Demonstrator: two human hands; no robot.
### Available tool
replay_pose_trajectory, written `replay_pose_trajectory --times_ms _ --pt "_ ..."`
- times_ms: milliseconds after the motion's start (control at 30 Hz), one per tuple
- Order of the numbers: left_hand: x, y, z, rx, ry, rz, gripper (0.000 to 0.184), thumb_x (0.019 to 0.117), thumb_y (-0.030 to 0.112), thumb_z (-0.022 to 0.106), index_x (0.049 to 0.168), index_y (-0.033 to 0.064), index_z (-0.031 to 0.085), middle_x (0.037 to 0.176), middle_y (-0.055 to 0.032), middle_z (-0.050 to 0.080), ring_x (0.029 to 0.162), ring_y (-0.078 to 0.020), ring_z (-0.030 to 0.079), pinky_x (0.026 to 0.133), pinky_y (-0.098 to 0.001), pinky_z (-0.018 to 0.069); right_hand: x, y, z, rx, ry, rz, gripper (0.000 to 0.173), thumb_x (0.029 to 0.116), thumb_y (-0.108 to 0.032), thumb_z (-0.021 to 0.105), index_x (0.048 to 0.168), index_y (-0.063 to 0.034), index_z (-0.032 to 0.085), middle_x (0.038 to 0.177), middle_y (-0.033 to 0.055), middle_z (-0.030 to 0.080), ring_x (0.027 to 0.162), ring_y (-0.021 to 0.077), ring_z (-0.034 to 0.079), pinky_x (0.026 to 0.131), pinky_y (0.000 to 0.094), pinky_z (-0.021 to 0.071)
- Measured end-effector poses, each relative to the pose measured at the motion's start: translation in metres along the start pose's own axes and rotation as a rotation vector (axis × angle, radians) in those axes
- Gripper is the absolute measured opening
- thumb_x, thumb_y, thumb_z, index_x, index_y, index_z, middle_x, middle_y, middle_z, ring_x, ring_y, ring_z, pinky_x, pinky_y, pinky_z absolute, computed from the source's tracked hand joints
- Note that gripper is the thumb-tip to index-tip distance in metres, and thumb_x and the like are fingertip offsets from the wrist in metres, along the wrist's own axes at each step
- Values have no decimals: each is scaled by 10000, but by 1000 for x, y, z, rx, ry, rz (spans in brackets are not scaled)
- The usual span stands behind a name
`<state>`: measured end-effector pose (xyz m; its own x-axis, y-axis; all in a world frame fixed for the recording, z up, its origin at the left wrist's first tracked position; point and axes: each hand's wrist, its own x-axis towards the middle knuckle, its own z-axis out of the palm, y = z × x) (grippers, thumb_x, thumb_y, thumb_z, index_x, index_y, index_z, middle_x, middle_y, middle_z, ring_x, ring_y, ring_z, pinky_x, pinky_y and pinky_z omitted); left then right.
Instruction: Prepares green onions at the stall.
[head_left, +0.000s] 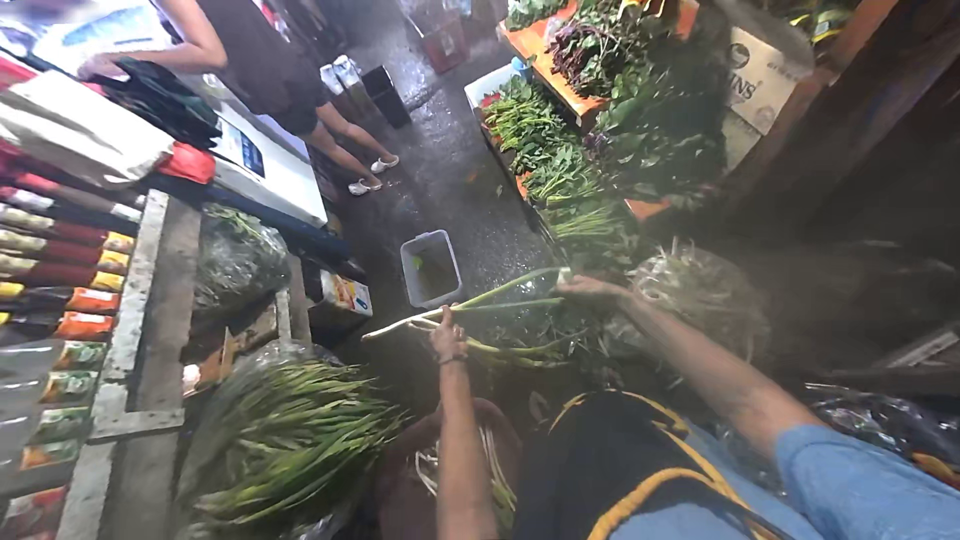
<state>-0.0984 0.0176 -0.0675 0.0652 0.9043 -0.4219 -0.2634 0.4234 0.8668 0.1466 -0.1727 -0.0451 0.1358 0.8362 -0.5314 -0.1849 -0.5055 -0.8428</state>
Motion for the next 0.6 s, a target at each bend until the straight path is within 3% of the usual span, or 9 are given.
replay_pose_trajectory --times_ms 133,233,300,367,400,500,600 --pt "3 11 -5 23 4 92 128 1038 84 570 1138 6 591 789 -45 712 377 6 325 347 -173 271 -4 -6 10 -147 -168 -10 232 1060 -149 532 1225 -7 615 830 -7 605 646 38 538 629 226 490" --pt "-1 16 -3 32 7 125 134 1041 67 556 1162 9 565 821 -44 726 377 16 322 349 -167 262 -7 -8 12 -287 -199 -77 236 1049 -113 508 1224 -8 625 786 -16 568 591 21 465 576 220 428" --pt "-3 17 -1 30 9 134 141 1041 64 553 1168 4 571 828 -42 722 377 14 319 351 -166 261 -5 -10 15 -439 -165 -118 300 1050 -84 484 1306 -11 622 875 46 608 677 69 506 655 267 450" --pt "-4 15 2 28 1 138 126 1044 57 544 1156 6 570 831 -39 723 379 18 313 351 -165 258 -3 -9 18 -571 -116 -168 332 1017 -22 505 1321 36 625 1111 218 674 960 256 631 914 429 492" --pt "-5 14 3 32 -2 138 118 1044 53 542 1148 6 570 830 -39 725 381 20 314 350 -165 256 -1 -6 19 -598 -83 -198 323 998 -1 515 1291 66 634 1174 272 662 1060 334 634 992 487 465" --pt "-8 7 13 55 -4 122 120 1043 61 548 1146 10 580 822 -39 720 389 14 325 356 -167 252 -1 2 20 -661 53 -244 239 942 -10 573 1125 115 661 1100 311 659 1049 417 632 968 577 457" --pt "-7 9 12 41 12 136 151 1079 118 487 1130 29 597 697 21 636 371 17 316 349 -155 278 -14 6 11 -662 150 -212 239 942 -30 605 1121 103 692 1133 309 675 1109 431 635 1014 582 445"
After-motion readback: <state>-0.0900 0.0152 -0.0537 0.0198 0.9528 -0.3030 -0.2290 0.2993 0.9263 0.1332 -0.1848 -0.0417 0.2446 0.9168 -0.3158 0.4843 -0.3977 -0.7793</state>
